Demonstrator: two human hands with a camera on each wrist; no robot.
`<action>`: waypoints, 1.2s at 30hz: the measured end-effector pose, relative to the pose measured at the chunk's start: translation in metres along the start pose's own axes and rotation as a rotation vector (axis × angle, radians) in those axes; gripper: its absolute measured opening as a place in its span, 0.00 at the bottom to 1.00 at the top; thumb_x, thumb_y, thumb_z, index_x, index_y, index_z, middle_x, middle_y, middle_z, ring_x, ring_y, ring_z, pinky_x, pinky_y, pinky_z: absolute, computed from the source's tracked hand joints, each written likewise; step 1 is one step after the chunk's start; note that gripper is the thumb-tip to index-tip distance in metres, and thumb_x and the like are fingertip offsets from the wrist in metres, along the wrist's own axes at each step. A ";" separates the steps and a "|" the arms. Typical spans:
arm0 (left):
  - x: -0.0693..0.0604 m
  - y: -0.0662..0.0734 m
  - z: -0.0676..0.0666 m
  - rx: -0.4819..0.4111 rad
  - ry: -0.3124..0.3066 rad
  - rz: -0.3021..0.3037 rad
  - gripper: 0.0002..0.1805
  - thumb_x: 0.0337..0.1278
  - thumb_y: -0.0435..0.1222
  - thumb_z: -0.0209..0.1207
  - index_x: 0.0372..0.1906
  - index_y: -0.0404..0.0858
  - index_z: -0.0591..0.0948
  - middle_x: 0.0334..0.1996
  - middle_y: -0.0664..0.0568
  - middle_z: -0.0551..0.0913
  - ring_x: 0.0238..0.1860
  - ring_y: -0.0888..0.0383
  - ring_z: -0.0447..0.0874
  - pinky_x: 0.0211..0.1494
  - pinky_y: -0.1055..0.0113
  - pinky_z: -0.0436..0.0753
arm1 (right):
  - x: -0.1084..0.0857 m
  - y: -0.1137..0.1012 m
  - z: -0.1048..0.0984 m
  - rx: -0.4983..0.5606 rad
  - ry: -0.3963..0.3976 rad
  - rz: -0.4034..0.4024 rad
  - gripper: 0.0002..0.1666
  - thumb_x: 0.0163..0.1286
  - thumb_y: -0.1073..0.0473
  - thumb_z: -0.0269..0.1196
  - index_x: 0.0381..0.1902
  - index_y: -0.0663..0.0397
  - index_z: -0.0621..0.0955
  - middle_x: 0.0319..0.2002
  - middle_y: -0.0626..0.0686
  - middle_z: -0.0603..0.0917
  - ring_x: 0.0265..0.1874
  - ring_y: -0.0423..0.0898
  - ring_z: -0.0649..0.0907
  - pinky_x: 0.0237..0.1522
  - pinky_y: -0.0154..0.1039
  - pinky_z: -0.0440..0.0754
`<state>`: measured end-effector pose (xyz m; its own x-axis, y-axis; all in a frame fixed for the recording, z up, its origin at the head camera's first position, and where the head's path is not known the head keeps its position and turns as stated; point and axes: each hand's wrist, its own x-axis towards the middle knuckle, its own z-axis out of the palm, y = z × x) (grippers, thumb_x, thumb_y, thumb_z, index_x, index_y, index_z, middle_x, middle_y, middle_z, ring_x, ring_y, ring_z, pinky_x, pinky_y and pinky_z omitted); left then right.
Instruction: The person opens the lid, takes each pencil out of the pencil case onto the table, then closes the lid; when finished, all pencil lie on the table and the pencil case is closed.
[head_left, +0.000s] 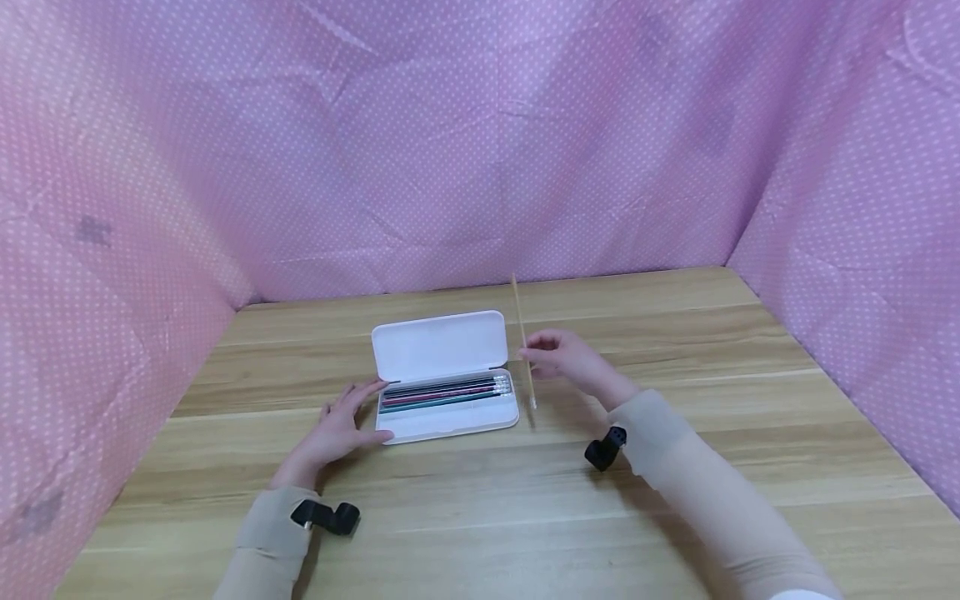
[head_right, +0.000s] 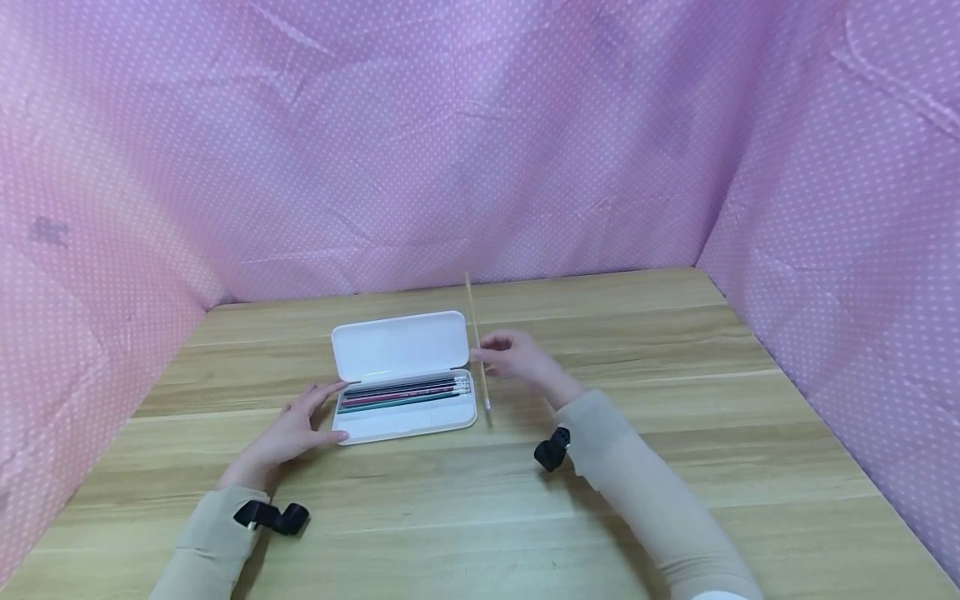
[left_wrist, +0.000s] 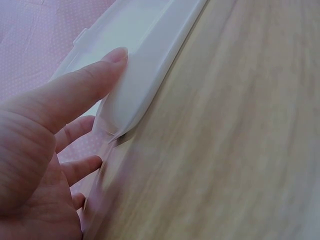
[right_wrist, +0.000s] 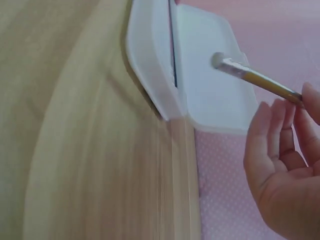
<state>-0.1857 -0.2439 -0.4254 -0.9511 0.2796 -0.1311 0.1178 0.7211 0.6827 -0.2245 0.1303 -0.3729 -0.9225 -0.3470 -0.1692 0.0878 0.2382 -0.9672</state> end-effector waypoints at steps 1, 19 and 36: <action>0.000 0.000 0.000 0.001 0.001 0.002 0.47 0.43 0.50 0.70 0.70 0.46 0.62 0.74 0.42 0.53 0.73 0.33 0.32 0.65 0.30 0.28 | 0.000 0.001 -0.003 0.029 0.021 0.005 0.15 0.69 0.62 0.58 0.48 0.67 0.75 0.40 0.53 0.78 0.43 0.46 0.79 0.55 0.50 0.78; 0.000 0.000 0.000 -0.011 -0.005 0.006 0.46 0.44 0.50 0.70 0.70 0.49 0.62 0.74 0.43 0.52 0.74 0.35 0.31 0.65 0.31 0.27 | 0.008 0.038 -0.033 0.109 0.042 0.122 0.29 0.69 0.68 0.55 0.63 0.72 0.60 0.34 0.49 0.77 0.30 0.38 0.77 0.37 0.30 0.81; -0.002 0.000 0.000 -0.022 -0.001 0.006 0.47 0.44 0.49 0.70 0.70 0.47 0.62 0.74 0.42 0.52 0.74 0.34 0.31 0.65 0.31 0.26 | 0.021 0.039 -0.026 -0.124 0.078 0.211 0.29 0.64 0.67 0.61 0.61 0.68 0.65 0.38 0.58 0.81 0.27 0.41 0.79 0.31 0.32 0.83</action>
<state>-0.1841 -0.2448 -0.4249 -0.9502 0.2844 -0.1277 0.1171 0.7052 0.6993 -0.2502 0.1562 -0.4096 -0.9152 -0.2083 -0.3451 0.2390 0.4089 -0.8807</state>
